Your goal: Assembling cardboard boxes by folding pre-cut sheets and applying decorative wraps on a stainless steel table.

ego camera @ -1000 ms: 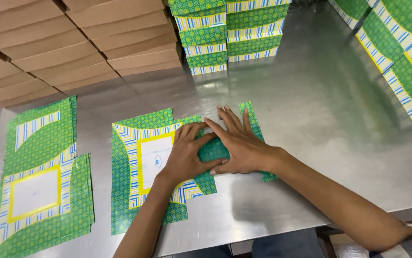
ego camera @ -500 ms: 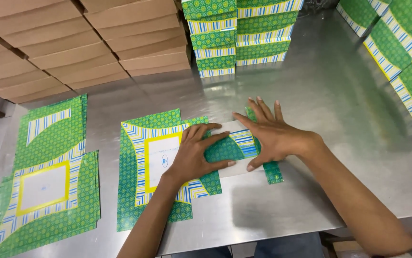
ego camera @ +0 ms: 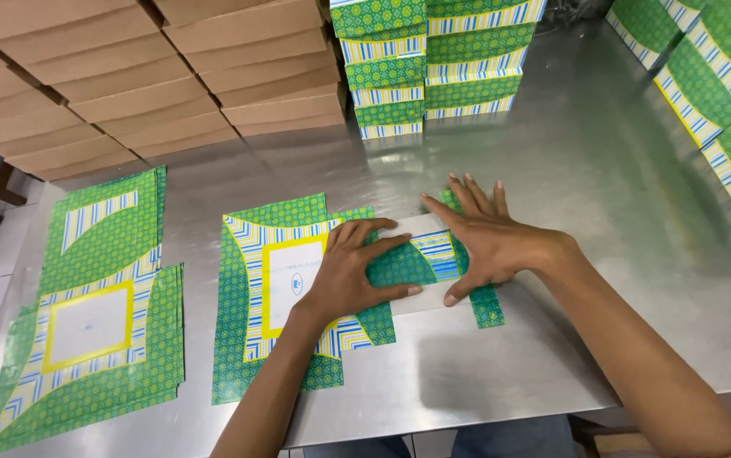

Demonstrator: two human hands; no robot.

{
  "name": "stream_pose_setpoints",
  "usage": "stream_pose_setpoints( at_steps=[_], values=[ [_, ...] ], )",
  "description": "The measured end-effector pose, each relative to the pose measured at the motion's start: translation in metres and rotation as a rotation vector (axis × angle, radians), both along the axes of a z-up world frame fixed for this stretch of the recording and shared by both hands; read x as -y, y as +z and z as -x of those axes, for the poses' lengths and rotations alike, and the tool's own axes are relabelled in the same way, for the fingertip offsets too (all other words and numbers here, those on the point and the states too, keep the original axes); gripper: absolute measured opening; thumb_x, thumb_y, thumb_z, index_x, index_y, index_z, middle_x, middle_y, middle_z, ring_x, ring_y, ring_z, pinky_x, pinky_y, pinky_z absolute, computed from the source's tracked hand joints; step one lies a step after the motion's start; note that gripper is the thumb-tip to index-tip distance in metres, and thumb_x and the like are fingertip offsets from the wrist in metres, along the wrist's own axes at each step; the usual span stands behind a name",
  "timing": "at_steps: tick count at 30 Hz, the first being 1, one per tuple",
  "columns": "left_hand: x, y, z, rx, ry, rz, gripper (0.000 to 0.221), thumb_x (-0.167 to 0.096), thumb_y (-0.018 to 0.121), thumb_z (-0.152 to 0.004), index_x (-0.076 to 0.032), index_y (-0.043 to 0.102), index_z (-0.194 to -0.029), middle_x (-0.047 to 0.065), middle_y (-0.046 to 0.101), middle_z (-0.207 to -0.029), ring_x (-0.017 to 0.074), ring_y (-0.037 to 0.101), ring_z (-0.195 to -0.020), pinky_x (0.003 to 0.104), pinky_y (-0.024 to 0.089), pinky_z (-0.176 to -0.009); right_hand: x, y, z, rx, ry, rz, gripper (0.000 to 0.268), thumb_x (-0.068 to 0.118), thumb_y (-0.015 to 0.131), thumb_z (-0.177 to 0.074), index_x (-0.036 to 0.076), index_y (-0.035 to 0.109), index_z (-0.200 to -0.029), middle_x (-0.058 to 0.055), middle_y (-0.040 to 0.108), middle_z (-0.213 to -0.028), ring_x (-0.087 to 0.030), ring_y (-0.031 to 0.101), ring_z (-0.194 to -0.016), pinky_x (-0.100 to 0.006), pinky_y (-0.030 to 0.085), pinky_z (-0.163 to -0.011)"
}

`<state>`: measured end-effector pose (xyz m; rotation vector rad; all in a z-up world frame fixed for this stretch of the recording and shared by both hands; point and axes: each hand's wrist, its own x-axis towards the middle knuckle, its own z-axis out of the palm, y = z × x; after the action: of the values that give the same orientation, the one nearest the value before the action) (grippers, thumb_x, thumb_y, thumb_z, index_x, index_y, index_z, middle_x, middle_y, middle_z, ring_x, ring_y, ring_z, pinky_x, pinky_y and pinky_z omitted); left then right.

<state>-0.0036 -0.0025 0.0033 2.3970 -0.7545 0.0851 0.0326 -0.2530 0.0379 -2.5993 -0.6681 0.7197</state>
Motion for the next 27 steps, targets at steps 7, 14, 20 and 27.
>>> stream_pose_setpoints(
  at_steps=[7,14,20,27],
  values=[
    [0.0,0.001,-0.004,-0.007,-0.001,0.013,0.07,-0.058,0.086,-0.07,-0.024,0.07,-0.13,0.004,0.059,-0.133,0.0269,0.05,-0.126,0.053,0.03,-0.114,-0.001,0.01,0.005,0.027,0.018,-0.012,0.16,0.06,0.104,-0.051,0.02,-0.001,-0.165,-0.032,-0.015,-0.164,-0.05,-0.021,-0.15,-0.07,-0.026,-0.108],
    [-0.002,-0.017,-0.038,0.031,0.091,0.0,0.038,-0.037,0.073,-0.09,-0.027,0.069,-0.126,-0.004,0.063,-0.125,0.0216,0.059,-0.116,0.044,0.044,-0.098,0.002,0.042,0.01,0.26,0.045,-0.135,0.062,0.057,0.083,-0.074,0.013,0.061,-0.112,-0.014,0.047,-0.124,-0.039,0.039,-0.129,-0.063,0.022,-0.107],
    [-0.002,-0.028,-0.065,0.104,0.121,-0.034,0.023,-0.023,0.073,-0.087,-0.023,0.074,-0.11,-0.004,0.068,-0.111,0.0237,0.063,-0.11,0.046,0.046,-0.097,-0.006,0.024,0.009,-0.08,0.12,-0.272,0.031,0.032,0.056,-0.098,0.01,0.074,-0.083,-0.008,0.072,-0.077,-0.023,0.07,-0.072,-0.04,0.055,-0.067],
    [-0.013,0.038,-0.069,0.413,0.117,-0.007,0.015,-0.019,0.07,-0.097,-0.011,0.072,-0.11,0.009,0.076,-0.098,0.031,0.071,-0.106,0.054,0.035,-0.112,-0.014,0.023,0.018,-0.334,0.22,-0.408,0.027,0.025,0.063,-0.095,0.007,0.082,-0.088,-0.013,0.079,-0.076,-0.022,0.076,-0.063,-0.035,0.061,-0.062]
  ],
)
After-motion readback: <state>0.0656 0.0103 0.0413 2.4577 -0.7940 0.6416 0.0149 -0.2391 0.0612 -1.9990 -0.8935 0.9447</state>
